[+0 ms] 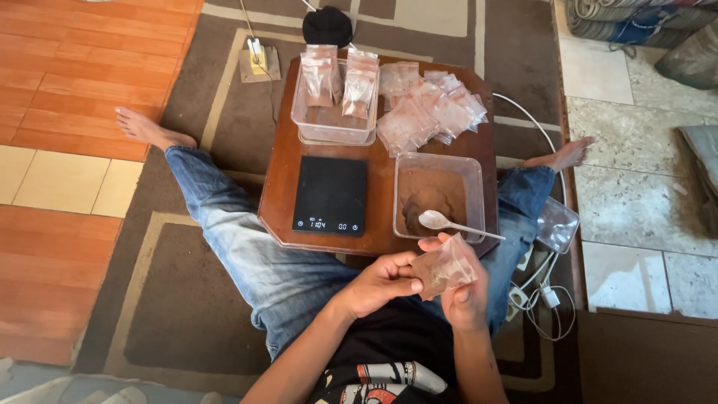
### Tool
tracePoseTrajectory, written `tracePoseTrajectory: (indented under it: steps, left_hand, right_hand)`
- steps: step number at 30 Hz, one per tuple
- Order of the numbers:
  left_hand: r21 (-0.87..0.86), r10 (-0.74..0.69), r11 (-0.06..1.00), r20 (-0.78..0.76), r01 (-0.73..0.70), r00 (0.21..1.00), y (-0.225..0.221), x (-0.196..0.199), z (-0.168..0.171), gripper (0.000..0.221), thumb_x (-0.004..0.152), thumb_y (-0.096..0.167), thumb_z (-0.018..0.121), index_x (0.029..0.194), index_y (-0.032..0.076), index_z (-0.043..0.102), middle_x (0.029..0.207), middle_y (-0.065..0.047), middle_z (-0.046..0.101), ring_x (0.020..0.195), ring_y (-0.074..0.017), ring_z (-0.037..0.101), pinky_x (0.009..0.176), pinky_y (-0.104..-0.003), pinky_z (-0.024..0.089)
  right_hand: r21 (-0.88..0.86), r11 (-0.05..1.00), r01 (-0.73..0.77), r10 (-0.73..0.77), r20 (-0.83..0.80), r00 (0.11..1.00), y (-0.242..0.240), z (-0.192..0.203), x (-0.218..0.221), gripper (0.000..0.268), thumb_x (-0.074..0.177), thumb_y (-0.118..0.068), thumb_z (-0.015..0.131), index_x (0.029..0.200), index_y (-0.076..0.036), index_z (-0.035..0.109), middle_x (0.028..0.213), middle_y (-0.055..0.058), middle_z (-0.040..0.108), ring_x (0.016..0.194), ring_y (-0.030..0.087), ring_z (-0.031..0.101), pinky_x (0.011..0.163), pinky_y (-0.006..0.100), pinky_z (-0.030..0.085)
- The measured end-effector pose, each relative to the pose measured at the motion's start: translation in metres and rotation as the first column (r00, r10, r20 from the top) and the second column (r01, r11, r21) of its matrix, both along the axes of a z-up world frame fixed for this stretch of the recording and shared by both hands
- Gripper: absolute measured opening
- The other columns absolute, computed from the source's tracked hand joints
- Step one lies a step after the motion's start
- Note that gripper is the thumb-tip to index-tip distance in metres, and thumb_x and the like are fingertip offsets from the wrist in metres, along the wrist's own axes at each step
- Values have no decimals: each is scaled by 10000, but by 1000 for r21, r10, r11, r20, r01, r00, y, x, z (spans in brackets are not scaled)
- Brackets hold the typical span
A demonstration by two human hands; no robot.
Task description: Packaging brown powder into small plastic bags using a spoon and a digital scale
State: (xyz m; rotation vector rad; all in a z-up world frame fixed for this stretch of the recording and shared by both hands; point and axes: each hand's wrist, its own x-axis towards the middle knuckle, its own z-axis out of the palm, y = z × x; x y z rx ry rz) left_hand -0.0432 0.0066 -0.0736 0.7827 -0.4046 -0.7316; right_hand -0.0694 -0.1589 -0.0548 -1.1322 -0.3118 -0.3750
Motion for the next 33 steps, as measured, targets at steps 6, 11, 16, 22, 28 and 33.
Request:
tracePoseTrajectory:
  steps: [6, 11, 16, 22, 28, 33]
  left_hand:
    - [2, 5, 1000, -26, -5, 1000, -5, -1, -21, 209, 963, 100, 710, 1158, 76, 640, 1049, -90, 747, 938, -127, 705, 937, -342, 561]
    - [32, -10, 999, 21, 10, 1000, 2, 1, 23, 124, 970, 147, 709, 1077, 85, 700, 918, -73, 757, 789, -41, 653, 772, -198, 531]
    - [62, -1, 998, 32, -1, 999, 3, -1, 27, 96, 948, 133, 734, 1017, 66, 727, 907, -60, 757, 829, -75, 679, 825, -257, 560]
    - [13, 11, 1000, -22, -10, 1000, -2, -1, 7, 157, 951, 96, 728, 1093, 30, 713, 970, -116, 759, 884, -149, 734, 866, -306, 587]
    - [-12, -6, 1000, -45, 5, 999, -2, -2, 4, 149, 971, 102, 714, 1097, 24, 701, 950, -125, 746, 916, -187, 744, 886, -323, 593]
    - [11, -18, 1000, 0, 18, 1000, 1, -1, 20, 165, 996, 100, 681, 1125, -3, 689, 951, -160, 734, 926, -193, 728, 904, -342, 598]
  right_hand:
    - [48, 998, -43, 41, 41, 998, -5, 1, 2, 839, 903, -515, 714, 1382, 129, 467, 1175, 339, 667, 587, 225, 702, 366, 238, 529]
    - [127, 988, -85, 82, 30, 996, -12, -14, 4, 819, 903, -487, 728, 1360, 131, 444, 1176, 373, 627, 623, 295, 712, 329, 300, 569]
    - [84, 996, -38, 38, -3, 999, -13, -16, -2, 830, 898, -535, 703, 1354, 107, 444, 1163, 353, 629, 683, 275, 716, 333, 291, 567]
    - [21, 999, 35, -34, -28, 999, -14, -13, 2, 856, 867, -607, 698, 1336, 70, 466, 1168, 342, 640, 903, 313, 722, 331, 272, 565]
    - [52, 998, -23, 25, -41, 999, -8, -11, 0, 909, 853, -610, 723, 1378, 75, 439, 1184, 368, 636, 813, 288, 739, 351, 276, 581]
    - [141, 989, -33, 35, -10, 999, -15, -13, 1, 817, 904, -531, 709, 1375, 76, 432, 1099, 408, 622, 660, 356, 709, 316, 330, 568]
